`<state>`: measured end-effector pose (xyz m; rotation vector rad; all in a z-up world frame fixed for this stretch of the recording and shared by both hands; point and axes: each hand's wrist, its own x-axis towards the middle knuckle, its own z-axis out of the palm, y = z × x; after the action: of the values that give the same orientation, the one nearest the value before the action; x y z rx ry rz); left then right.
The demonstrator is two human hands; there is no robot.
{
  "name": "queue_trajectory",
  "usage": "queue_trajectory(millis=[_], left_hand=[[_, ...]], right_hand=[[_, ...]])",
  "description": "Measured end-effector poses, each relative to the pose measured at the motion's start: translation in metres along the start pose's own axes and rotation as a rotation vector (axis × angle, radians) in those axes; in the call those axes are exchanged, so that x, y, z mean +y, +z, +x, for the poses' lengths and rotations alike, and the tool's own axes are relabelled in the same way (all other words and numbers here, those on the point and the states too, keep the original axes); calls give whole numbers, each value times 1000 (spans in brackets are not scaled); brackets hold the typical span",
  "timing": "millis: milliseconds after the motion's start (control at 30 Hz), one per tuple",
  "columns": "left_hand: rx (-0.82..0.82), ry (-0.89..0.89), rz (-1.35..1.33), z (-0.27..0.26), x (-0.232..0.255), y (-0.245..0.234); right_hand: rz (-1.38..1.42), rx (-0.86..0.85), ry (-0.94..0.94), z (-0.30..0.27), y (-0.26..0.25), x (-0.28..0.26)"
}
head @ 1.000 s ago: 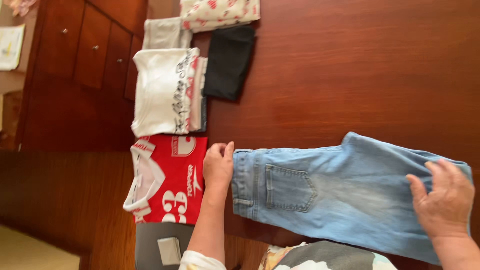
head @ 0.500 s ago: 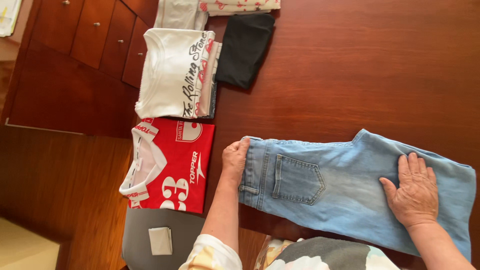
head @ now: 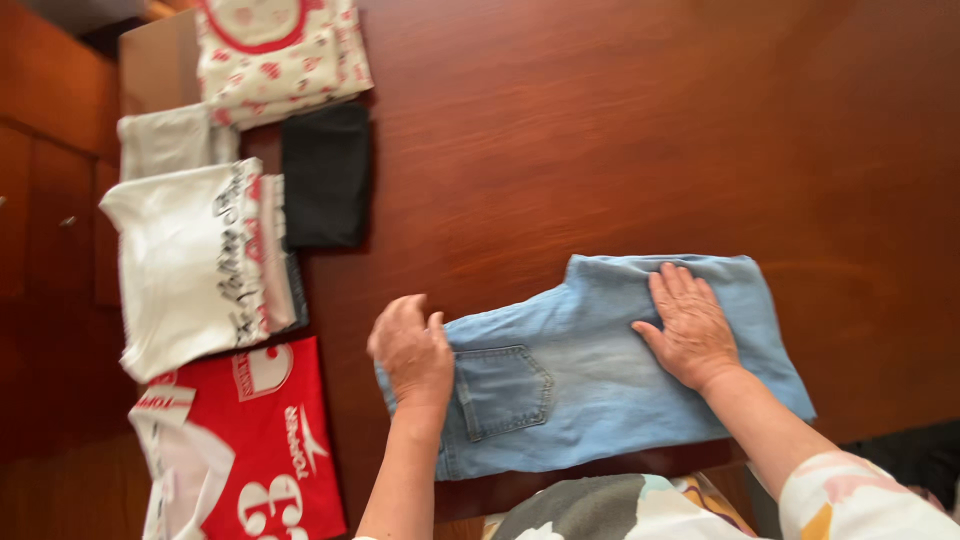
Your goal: The person folds a pair of jeans by smoothing the fabric, folding them in half lengthwise, and then folding them multiple times into a square.
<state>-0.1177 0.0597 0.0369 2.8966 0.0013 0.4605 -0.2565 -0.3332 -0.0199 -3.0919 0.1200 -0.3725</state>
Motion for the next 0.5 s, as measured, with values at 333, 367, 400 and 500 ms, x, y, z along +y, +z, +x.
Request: queue_trajectory(millis=[333,367,400,500], left_hand=[[-247,636,-469,12,169,48],[-331,652,-427,14,180,50],[-333,650,-424,16,187,55],[-612,632,-288,24,203,68]], right_hand=[[28,-8,130,16,4,127],[95,-128,194,19,8,142],[98,-131,192,32,-4,144],[203,-517,278,68,-46,139]])
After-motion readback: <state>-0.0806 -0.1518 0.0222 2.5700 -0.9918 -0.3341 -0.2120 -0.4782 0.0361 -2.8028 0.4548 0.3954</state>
